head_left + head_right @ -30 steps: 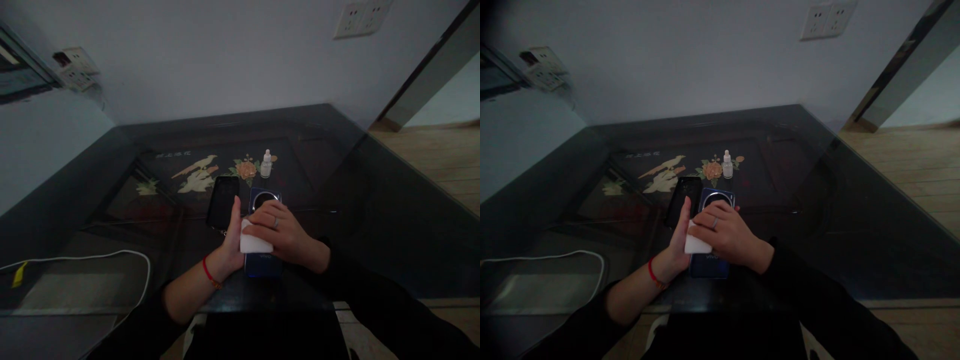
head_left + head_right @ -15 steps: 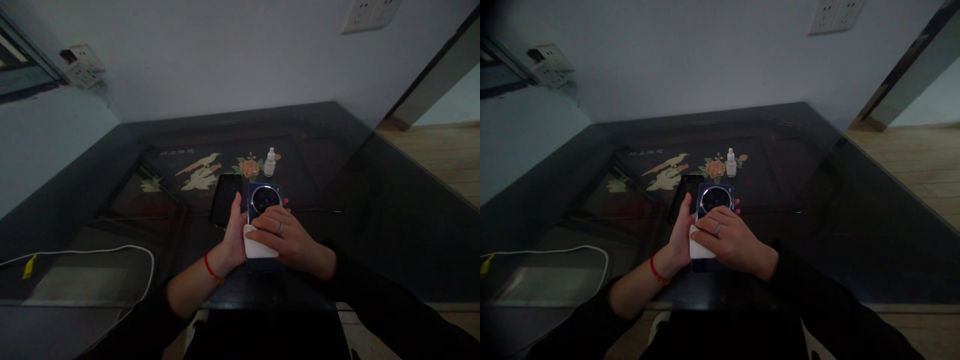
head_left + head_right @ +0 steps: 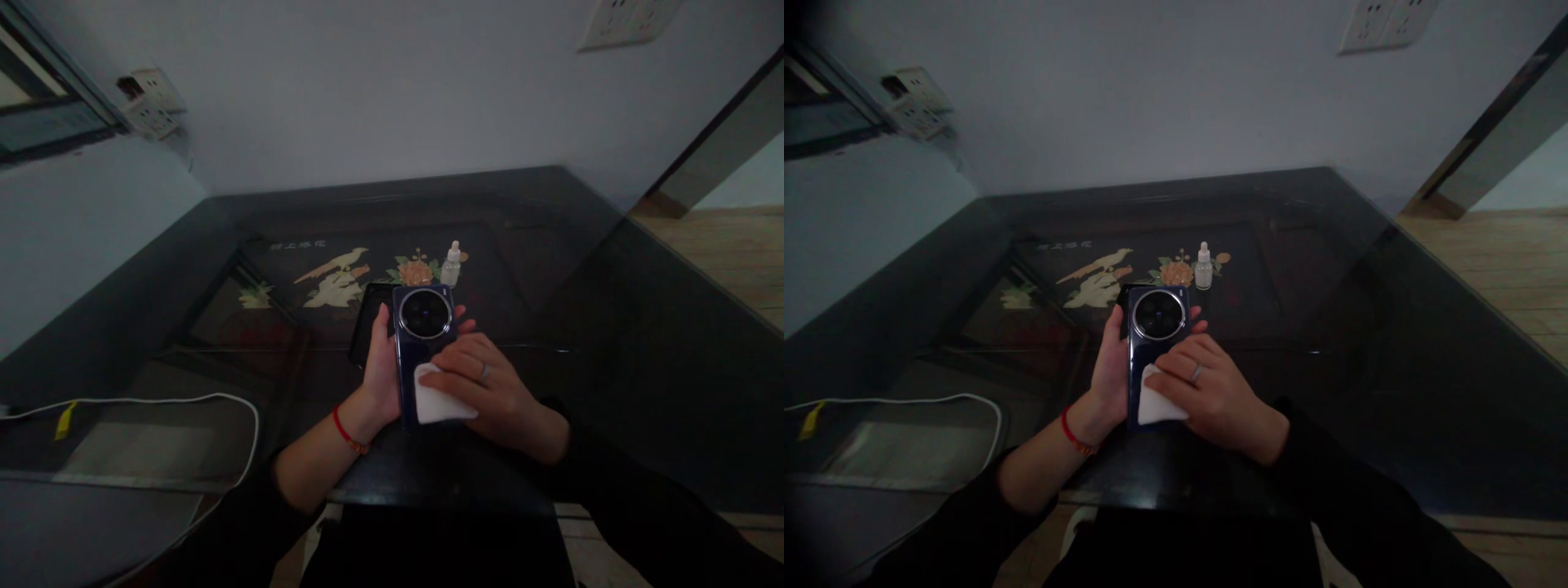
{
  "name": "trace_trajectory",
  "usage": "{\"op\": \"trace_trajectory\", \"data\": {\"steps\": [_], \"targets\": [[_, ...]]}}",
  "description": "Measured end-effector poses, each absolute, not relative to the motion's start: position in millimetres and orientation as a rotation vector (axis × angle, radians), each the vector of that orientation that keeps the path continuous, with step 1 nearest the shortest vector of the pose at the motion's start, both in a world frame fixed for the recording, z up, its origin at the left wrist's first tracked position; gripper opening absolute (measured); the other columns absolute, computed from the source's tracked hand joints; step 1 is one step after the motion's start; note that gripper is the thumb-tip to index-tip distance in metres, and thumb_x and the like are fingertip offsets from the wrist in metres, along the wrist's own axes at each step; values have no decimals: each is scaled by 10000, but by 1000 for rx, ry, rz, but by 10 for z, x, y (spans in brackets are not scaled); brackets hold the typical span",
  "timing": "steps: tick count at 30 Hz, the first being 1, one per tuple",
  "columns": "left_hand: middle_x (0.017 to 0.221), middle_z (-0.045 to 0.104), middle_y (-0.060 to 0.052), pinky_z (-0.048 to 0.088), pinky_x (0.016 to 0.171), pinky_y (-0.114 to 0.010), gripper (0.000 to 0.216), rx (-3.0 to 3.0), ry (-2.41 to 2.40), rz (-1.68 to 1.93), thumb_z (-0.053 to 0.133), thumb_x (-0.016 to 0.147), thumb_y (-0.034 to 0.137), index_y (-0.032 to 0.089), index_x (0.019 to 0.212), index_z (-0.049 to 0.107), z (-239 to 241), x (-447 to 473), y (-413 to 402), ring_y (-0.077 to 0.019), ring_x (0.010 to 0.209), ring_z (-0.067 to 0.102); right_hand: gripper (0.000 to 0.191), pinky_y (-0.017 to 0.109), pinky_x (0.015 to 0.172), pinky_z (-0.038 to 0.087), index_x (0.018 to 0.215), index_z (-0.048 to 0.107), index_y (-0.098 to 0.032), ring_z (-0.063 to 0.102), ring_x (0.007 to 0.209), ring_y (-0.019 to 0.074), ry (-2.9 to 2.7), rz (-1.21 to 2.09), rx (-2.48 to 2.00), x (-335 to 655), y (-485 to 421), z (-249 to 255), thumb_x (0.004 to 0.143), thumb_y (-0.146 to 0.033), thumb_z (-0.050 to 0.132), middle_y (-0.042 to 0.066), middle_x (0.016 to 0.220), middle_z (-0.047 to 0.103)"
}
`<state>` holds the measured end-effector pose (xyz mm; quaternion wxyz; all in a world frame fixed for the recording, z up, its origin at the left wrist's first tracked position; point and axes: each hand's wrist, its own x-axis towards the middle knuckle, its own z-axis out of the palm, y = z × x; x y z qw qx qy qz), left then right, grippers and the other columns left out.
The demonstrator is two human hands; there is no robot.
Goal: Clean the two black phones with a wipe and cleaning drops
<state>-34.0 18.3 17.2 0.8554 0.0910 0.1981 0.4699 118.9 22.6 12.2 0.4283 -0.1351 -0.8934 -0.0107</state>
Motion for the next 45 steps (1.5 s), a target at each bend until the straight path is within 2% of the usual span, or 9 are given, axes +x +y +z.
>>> {"op": "trace_trajectory", "data": {"steps": [4,9,13,21,27,30,34,39,45], "targets": [[1114,686,-172,360,1036,-339,907,220,414,1008,150,861,723,23,1263,564,107,-320,181,-254,1103,616,198,339,749,496,988,625,-126,601,833,184,-2265,-31,-270,1124,180,103,925,-107,437,72,873,694],[1117,685,-165,382,1022,-365,828,208,457,922,127,907,646,43,1284,551,77,-251,143,-258,1105,617,149,347,738,509,976,624,-124,591,817,200,-2175,1,-419,1106,228,59,881,-115,510,90,855,680],[1088,692,-177,368,1036,-332,885,191,471,960,180,865,716,21,1233,584,85,-272,161,-244,1079,628,177,348,747,510,1000,612,-120,626,835,199,-2242,83,-281,1071,154,49,860,-89,508,87,893,704],[1156,664,-174,322,1070,-445,885,211,490,1060,162,858,721,59,1339,500,127,-428,286,-311,1213,534,310,348,821,507,1054,611,-183,643,981,196,-2158,270,-625,1225,241,103,790,-44,529,79,1047,701],[1170,662,-154,339,1065,-422,822,234,514,1165,171,886,682,76,1323,515,137,-467,316,-288,1213,535,224,368,799,515,1045,633,-167,654,933,216,-2159,107,-733,1267,286,140,841,-121,552,97,1021,707],[1137,673,-169,334,1070,-424,845,225,514,1092,179,879,697,55,1301,532,96,-408,289,-293,1199,549,264,374,810,514,1070,637,-182,659,943,208,-2142,48,-734,1255,297,120,848,-91,528,85,1030,714],[1106,680,-195,334,1075,-372,859,193,548,1017,177,896,672,-7,1285,530,68,-311,236,-270,1151,587,273,371,815,523,1134,624,-156,657,979,200,-2274,5,-465,1179,228,94,893,-131,499,106,1096,709],[1162,678,-130,358,1058,-445,802,154,524,1137,202,893,678,88,1360,480,105,-328,241,-266,1161,578,245,304,767,548,1083,639,-97,666,960,171,-2376,-24,-48,1155,164,93,941,-131,442,97,1078,724],[1148,665,-200,386,1036,-398,866,199,501,1009,165,890,679,10,1313,518,72,-336,227,-290,1174,572,233,365,818,560,1111,627,-100,655,973,204,-2249,-39,-424,1276,365,65,913,-119,505,128,1074,712]]}}
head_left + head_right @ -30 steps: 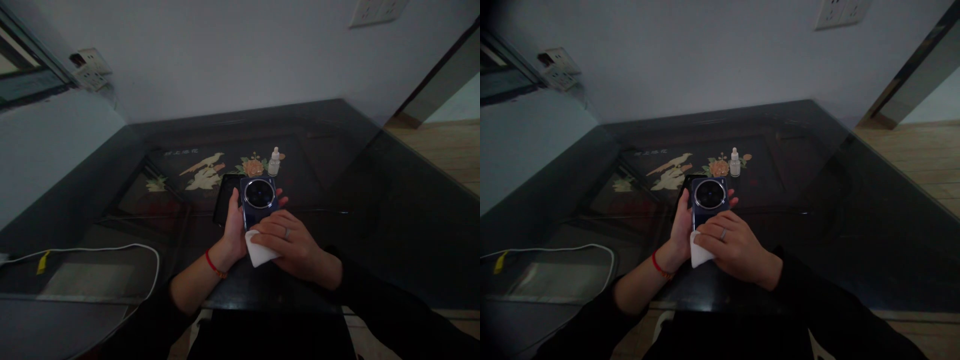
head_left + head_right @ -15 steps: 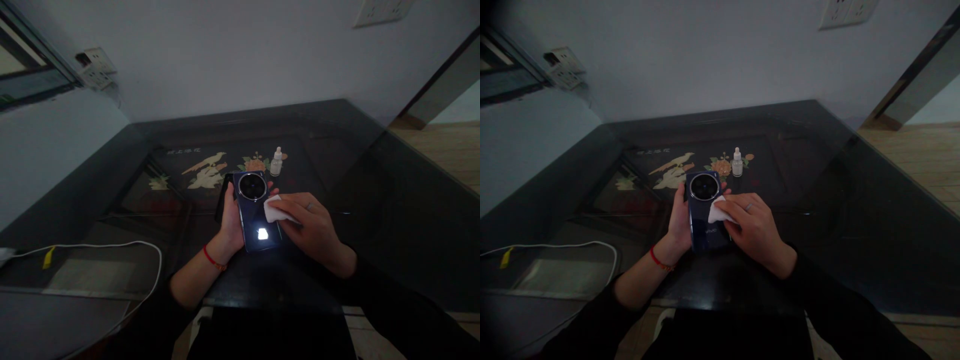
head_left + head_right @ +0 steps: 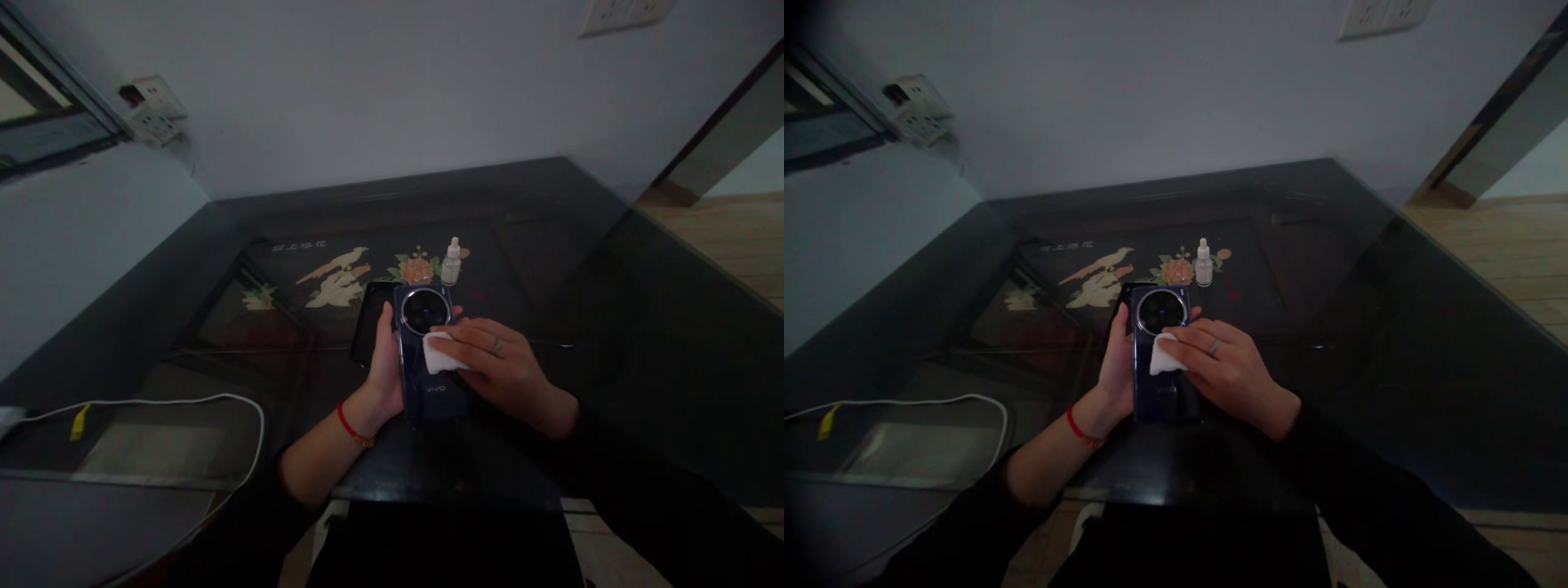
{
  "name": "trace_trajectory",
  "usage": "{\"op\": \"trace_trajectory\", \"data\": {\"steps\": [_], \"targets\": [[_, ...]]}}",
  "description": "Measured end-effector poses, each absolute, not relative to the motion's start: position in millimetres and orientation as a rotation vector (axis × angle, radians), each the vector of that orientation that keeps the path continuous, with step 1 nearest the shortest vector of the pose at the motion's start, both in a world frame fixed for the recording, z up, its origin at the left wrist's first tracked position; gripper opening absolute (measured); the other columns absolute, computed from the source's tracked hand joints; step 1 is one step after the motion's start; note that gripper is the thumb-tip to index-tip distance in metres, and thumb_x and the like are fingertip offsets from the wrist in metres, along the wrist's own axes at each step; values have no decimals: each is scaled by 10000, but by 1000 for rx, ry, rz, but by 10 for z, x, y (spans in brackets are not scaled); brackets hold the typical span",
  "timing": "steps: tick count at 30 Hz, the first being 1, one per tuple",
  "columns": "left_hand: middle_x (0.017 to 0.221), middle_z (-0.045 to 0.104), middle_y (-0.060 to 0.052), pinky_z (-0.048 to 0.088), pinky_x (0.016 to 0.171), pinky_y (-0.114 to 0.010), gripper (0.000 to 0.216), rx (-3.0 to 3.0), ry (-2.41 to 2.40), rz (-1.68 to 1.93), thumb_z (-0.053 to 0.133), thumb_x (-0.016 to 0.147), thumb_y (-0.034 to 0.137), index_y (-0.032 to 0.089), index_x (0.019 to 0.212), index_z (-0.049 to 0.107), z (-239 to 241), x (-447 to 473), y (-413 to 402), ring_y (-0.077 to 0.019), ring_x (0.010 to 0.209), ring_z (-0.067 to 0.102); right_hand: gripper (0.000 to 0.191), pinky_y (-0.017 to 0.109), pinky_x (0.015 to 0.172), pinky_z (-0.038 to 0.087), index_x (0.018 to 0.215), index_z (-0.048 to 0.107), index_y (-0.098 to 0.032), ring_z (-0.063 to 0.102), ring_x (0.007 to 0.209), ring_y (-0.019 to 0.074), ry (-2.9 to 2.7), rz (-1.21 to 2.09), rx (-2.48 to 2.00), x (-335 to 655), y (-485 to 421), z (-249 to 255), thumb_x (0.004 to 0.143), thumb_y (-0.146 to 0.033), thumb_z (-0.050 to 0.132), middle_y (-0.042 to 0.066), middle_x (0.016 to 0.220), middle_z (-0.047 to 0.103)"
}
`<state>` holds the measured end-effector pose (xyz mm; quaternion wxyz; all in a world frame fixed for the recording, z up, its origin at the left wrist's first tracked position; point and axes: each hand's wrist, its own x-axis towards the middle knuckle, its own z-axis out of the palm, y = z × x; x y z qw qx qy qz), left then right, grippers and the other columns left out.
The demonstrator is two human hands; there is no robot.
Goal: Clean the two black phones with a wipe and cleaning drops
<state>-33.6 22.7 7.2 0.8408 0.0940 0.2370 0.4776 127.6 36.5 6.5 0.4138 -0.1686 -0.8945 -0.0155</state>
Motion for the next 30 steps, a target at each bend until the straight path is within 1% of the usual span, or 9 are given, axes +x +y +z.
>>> {"op": "trace_trajectory", "data": {"steps": [4,9,15,17,20,23,25,27,30], "targets": [[1152,667,-193,394,1033,-385,837,212,540,990,179,901,662,14,1279,551,62,-305,206,-281,1157,584,225,329,785,559,1092,640,-98,651,922,184,-2314,-45,-308,1195,281,65,925,-120,490,96,1053,723],[1198,659,-158,411,1016,-449,801,198,561,1131,225,890,676,67,1316,526,94,-357,252,-277,1148,581,217,285,728,542,1065,650,-110,651,913,159,-2397,-44,-31,1142,139,74,942,-128,472,62,1038,734],[1080,693,-193,439,966,-386,845,170,554,898,182,893,670,20,1295,542,52,-312,187,-287,1081,624,258,343,814,557,1141,618,-97,645,977,193,-2268,7,-396,1236,290,60,944,-172,468,135,1095,702],[1062,699,-183,445,952,-371,826,166,534,838,183,903,656,25,1300,539,46,-276,154,-272,1046,642,269,340,827,554,1159,610,-90,640,984,189,-2279,17,-374,1211,275,64,940,-156,468,135,1101,697],[1021,711,-179,451,931,-330,886,156,548,872,163,888,688,-9,1285,540,69,-269,160,-243,980,661,274,314,803,546,1158,612,-85,638,958,165,-2364,14,-186,1156,185,78,928,-110,465,111,1068,705],[1088,704,-149,442,945,-350,847,160,535,1022,179,895,681,31,1324,512,113,-320,217,-236,992,656,264,300,729,543,1093,639,-91,643,901,155,-2394,24,-25,1171,137,88,946,-144,426,95,989,717],[1120,698,-134,437,951,-368,801,169,527,1076,203,904,665,66,1350,493,132,-359,251,-237,1008,652,291,309,703,548,1082,638,-96,645,868,162,-2368,33,-40,1220,173,87,964,-201,395,95,953,720],[1112,698,-146,435,953,-363,805,162,549,1056,201,905,660,57,1352,488,136,-379,265,-239,1007,655,288,332,741,557,1117,622,-99,645,893,177,-2318,33,-171,1271,244,80,956,-223,419,107,976,718],[1120,688,-176,423,970,-365,833,142,566,953,177,904,659,26,1351,482,125,-374,253,-258,1035,647,276,369,826,551,1152,607,-103,638,962,196,-2265,35,-350,1294,315,76,915,-162,479,128,1045,706]]}}
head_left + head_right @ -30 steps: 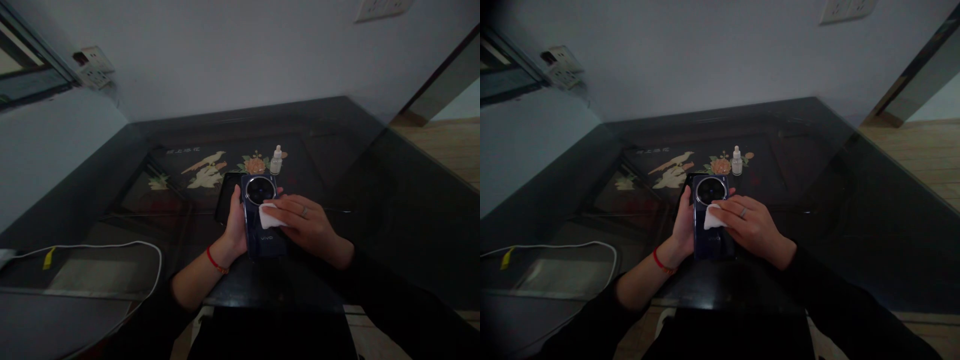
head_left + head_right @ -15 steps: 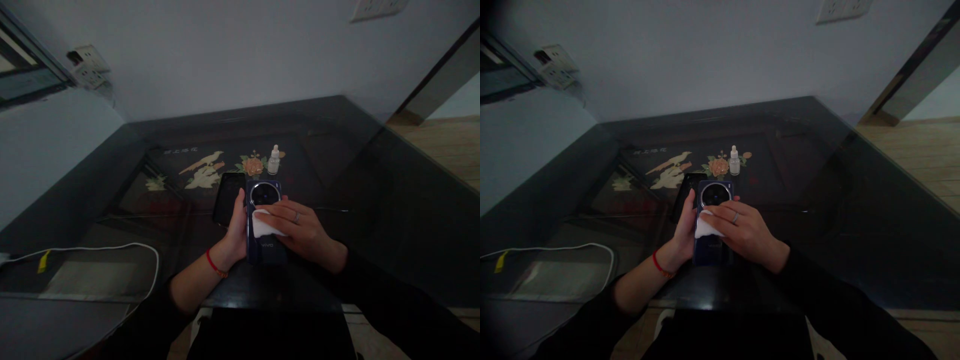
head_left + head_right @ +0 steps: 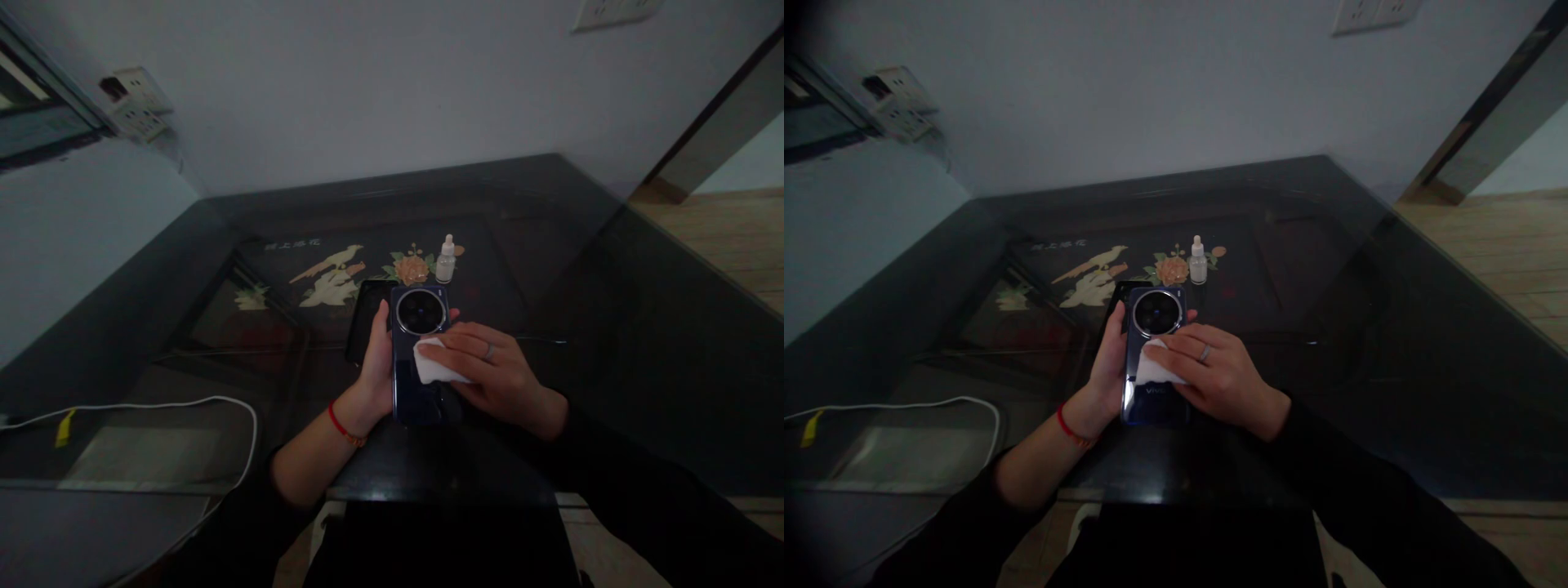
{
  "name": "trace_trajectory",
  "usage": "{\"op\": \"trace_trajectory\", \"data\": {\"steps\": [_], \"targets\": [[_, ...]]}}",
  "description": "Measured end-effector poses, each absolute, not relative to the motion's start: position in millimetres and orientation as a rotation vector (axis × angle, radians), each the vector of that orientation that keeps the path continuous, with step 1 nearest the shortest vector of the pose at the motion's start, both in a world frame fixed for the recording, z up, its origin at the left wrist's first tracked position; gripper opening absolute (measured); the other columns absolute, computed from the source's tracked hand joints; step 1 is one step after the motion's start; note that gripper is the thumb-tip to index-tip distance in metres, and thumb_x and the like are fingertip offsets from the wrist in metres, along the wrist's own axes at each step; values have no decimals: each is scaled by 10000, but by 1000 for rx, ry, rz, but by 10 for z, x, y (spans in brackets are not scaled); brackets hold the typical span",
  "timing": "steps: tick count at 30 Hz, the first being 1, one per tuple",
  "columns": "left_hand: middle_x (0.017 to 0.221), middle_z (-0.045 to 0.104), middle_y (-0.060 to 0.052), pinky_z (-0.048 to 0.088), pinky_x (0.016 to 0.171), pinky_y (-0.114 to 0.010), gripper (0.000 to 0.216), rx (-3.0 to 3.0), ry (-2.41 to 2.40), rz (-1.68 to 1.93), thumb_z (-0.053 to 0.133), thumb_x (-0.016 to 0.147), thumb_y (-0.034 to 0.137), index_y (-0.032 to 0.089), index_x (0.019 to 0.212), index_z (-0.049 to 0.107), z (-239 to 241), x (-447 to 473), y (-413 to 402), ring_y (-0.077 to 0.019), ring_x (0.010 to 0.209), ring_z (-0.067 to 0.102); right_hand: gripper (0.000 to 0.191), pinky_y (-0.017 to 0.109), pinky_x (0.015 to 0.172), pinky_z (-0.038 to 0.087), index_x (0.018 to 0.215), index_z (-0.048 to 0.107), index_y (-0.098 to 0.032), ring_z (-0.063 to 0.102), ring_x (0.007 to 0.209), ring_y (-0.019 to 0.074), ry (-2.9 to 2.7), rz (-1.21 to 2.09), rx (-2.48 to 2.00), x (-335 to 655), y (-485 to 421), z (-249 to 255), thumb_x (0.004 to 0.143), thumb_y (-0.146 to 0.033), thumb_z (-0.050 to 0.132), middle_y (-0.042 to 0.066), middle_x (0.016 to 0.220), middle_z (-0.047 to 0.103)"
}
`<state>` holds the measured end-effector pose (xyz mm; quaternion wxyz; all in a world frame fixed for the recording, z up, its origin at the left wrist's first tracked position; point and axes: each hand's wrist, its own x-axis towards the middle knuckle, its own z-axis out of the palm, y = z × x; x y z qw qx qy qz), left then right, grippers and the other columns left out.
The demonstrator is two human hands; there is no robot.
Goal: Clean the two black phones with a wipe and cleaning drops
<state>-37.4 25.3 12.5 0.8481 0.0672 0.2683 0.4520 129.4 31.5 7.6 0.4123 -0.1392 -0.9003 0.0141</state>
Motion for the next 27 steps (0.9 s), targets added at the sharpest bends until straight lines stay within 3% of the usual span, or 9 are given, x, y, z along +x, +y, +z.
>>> {"op": "trace_trajectory", "data": {"steps": [6,8,13,17,22,24,27], "targets": [[1132,691,-134,409,996,-402,778,171,515,1080,189,910,647,87,1381,456,161,-429,266,-226,996,653,289,317,742,552,1050,642,-106,656,871,172,-2337,94,27,1229,189,80,950,-239,405,93,956,727],[1137,691,-119,405,999,-419,764,169,500,1090,196,906,653,119,1392,445,176,-471,294,-223,999,650,279,332,757,554,1057,638,-104,657,878,180,-2316,88,-20,1251,211,74,943,-247,427,100,944,724],[1177,664,-162,394,1001,-392,814,166,530,954,196,899,660,62,1406,419,169,-502,317,-263,1114,606,238,371,755,559,1087,635,-131,640,878,199,-2157,9,-457,1351,399,87,881,-155,518,106,919,700],[1157,675,-149,411,970,-354,829,161,514,1002,193,900,665,51,1423,386,190,-495,299,-229,1053,629,235,369,753,562,1039,643,-81,645,864,210,-2203,68,-220,1332,340,112,900,-210,503,122,910,708],[1153,679,-125,407,974,-372,787,132,504,1068,184,911,643,94,1450,350,216,-511,315,-210,1015,635,265,349,730,572,1053,639,-120,653,849,193,-2218,95,-129,1336,275,110,927,-258,451,96,891,710],[1119,686,-148,400,986,-402,819,131,506,1008,186,902,660,67,1437,366,200,-510,313,-233,1009,639,231,352,732,563,1061,642,-157,653,838,188,-2132,86,-297,1374,343,104,883,-196,502,79,897,707],[1064,703,-160,359,1011,-542,828,118,452,908,197,889,683,77,1417,395,171,-483,273,-271,970,653,250,355,761,539,1006,669,-192,653,851,186,-1956,81,-627,1428,484,92,831,-105,513,56,903,713]]}}
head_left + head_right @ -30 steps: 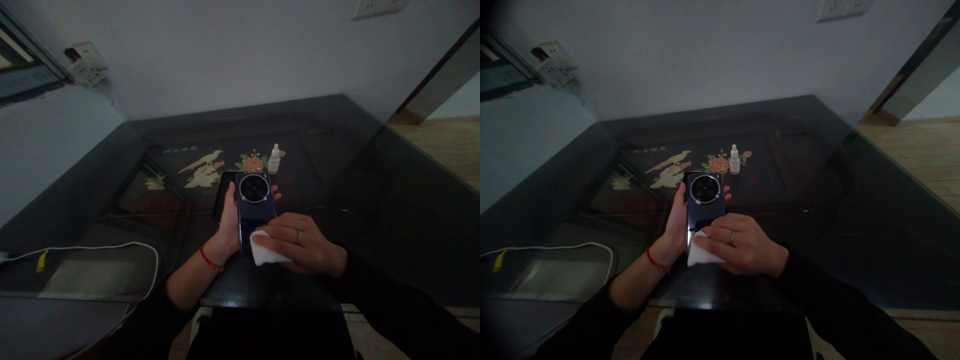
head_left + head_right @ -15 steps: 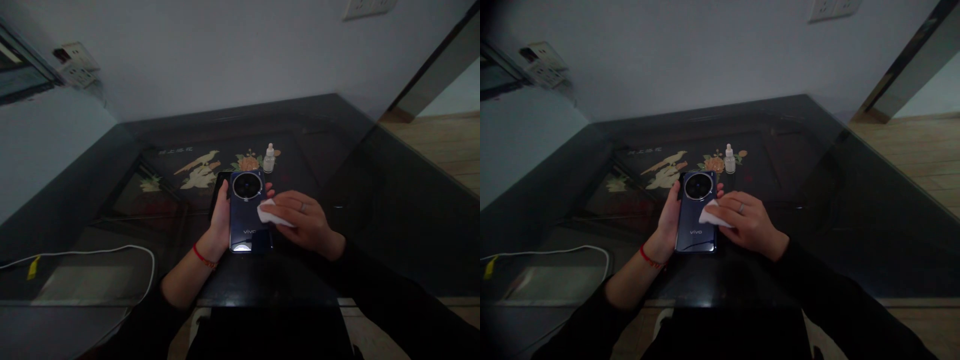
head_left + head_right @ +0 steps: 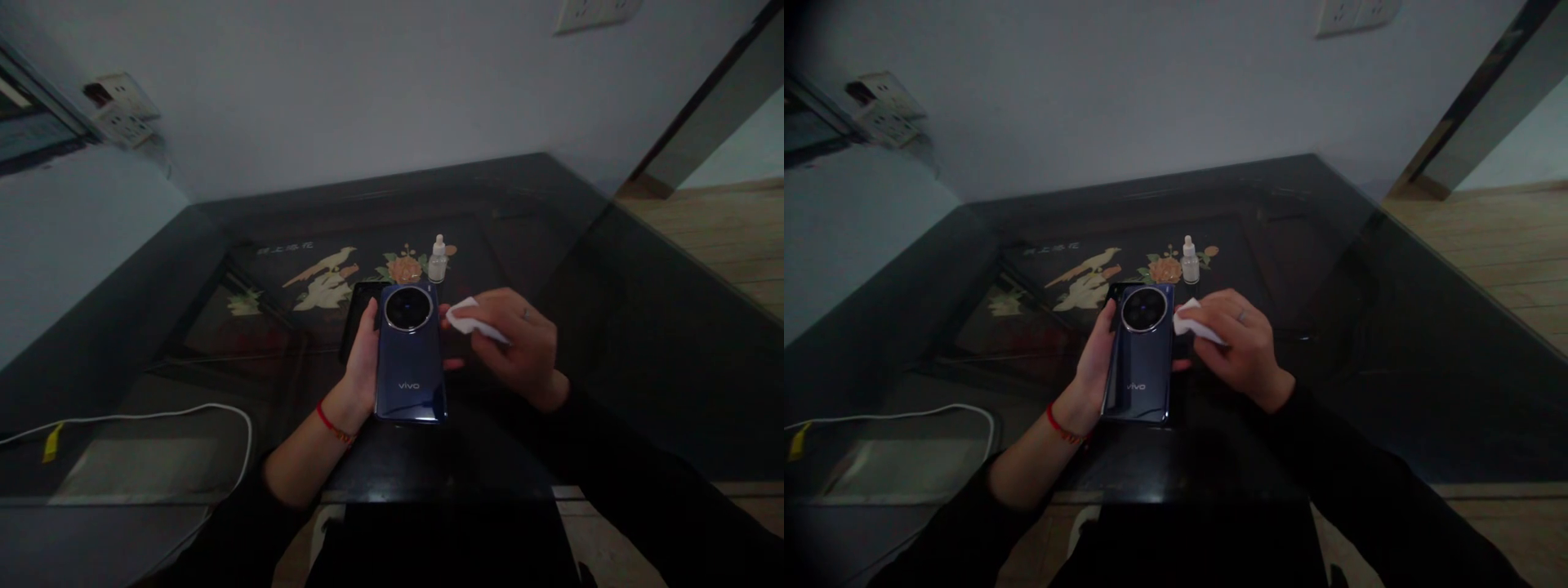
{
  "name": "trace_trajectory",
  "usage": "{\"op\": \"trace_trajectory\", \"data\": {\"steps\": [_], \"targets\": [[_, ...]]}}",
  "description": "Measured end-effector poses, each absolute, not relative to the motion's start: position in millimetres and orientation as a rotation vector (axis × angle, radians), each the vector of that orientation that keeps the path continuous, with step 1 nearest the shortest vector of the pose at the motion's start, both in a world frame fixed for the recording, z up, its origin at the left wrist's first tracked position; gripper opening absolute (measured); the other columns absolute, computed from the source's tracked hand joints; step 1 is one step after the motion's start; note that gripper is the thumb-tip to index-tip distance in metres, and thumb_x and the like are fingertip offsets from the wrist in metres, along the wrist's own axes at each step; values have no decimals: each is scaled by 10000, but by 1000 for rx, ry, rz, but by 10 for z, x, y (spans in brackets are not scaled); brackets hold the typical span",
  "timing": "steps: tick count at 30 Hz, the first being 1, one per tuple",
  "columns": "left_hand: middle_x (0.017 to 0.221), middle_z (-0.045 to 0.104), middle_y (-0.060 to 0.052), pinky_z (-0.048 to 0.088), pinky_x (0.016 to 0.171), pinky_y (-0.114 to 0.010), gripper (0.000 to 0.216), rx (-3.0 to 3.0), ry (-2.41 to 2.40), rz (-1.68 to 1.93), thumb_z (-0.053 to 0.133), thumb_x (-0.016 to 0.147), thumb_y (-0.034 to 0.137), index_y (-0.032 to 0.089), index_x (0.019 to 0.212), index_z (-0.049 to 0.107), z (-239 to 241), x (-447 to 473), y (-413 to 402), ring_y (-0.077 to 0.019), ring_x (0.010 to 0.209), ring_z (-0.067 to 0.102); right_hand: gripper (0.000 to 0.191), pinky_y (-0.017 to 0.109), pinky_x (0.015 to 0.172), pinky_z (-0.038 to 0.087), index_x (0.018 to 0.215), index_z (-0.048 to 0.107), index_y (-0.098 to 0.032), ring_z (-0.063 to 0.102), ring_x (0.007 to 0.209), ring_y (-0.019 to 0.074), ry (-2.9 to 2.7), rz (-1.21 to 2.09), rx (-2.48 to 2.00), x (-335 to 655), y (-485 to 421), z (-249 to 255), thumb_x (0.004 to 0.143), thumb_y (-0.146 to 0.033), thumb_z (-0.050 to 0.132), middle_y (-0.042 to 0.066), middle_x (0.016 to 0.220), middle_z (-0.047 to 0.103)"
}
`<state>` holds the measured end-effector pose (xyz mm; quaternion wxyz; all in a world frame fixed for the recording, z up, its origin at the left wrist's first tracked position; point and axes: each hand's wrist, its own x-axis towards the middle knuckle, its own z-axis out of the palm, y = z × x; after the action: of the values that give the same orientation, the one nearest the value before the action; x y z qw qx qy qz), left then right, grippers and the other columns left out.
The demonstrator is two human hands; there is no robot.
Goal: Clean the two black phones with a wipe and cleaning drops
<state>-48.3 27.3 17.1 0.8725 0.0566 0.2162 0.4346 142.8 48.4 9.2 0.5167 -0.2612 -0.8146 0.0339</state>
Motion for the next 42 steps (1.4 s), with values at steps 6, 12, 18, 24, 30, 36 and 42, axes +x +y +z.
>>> {"op": "trace_trajectory", "data": {"steps": [6,12,18,24,30,36,42], "targets": [[1150,669,-194,314,986,-667,794,115,350,712,193,894,680,92,1353,465,149,-360,158,-308,1016,638,266,339,812,514,969,710,-200,675,928,188,-1803,232,-906,1440,605,88,831,-99,507,46,969,734],[1099,694,-163,365,1004,-574,805,109,382,845,152,890,692,104,1292,527,131,-393,203,-274,1012,646,279,308,752,520,898,711,-225,684,867,173,-1704,314,-854,1393,465,103,794,-65,507,13,893,735],[934,724,-167,444,929,-506,852,125,426,844,164,873,713,52,1180,607,46,-472,258,-276,863,680,265,318,780,526,958,703,-211,675,874,172,-1883,286,-707,1374,456,62,814,-72,530,37,930,737],[1004,716,-146,444,945,-451,817,155,416,918,138,901,671,70,1231,583,39,-443,274,-247,901,674,267,350,785,536,989,702,-239,671,878,177,-1970,327,-581,1391,465,51,825,-110,534,30,919,730],[1029,706,-166,434,939,-524,810,152,445,880,182,886,695,88,1278,549,54,-411,233,-276,948,659,280,362,802,527,973,706,-228,664,908,187,-1898,288,-754,1420,530,51,822,-92,512,39,932,730],[1143,669,-167,480,839,-535,762,227,378,726,180,893,684,138,1282,544,21,-305,115,-329,1056,627,279,345,846,517,983,707,-212,675,950,182,-1905,375,-872,1454,598,126,843,-88,500,40,987,736],[1005,701,-194,505,778,-467,793,353,427,577,127,896,674,119,1337,480,-41,-252,66,-304,919,678,253,323,851,517,984,706,-203,667,958,177,-2048,422,-760,1415,552,123,833,-95,534,49,1003,721]]}}
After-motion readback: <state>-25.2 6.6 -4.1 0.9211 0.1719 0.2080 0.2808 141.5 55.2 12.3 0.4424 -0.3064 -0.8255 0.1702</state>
